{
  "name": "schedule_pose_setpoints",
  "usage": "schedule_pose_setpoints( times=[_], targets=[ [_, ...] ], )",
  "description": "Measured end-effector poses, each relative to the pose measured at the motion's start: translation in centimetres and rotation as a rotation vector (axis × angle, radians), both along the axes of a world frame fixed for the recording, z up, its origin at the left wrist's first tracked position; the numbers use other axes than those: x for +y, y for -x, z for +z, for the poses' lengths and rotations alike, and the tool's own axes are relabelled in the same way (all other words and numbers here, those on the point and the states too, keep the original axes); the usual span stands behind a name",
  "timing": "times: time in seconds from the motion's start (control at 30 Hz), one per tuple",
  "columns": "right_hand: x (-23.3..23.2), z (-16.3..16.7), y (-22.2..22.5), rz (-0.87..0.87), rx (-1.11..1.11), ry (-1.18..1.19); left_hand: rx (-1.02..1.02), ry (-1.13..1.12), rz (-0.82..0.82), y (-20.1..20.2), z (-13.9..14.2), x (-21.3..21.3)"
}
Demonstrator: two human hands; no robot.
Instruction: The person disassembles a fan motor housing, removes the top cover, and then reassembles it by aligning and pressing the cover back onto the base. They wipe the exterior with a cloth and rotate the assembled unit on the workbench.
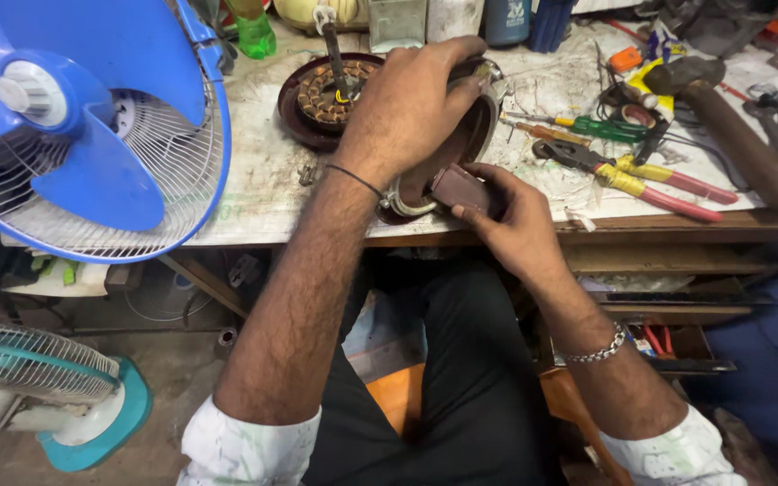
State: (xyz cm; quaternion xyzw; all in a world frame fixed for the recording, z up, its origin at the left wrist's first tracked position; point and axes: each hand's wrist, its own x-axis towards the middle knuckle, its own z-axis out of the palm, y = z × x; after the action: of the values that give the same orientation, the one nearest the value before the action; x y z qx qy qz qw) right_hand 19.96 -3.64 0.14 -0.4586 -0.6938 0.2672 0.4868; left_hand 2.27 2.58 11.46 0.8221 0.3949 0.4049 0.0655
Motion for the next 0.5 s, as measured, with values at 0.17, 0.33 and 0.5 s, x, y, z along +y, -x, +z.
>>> schedule_pose_setpoints(
  times=[0.17,0.33,0.5],
  targets=[
    [-0.2,-0.4,-0.1,-0.139,-0.114,-0.12,0.005,0.02,0.028,-0.4,0.3,-0.3],
    [-1.7,0.2,1.4,-0.285,-0.457,-0.428,-0.009,0.036,0.027,-0.4,0.3,-0.7],
    [-2.8,0.0,3.2,-0.1,-0.537,-0.372,0.01,0.044,0.054,-0.6,-0.3,-0.5]
  ],
)
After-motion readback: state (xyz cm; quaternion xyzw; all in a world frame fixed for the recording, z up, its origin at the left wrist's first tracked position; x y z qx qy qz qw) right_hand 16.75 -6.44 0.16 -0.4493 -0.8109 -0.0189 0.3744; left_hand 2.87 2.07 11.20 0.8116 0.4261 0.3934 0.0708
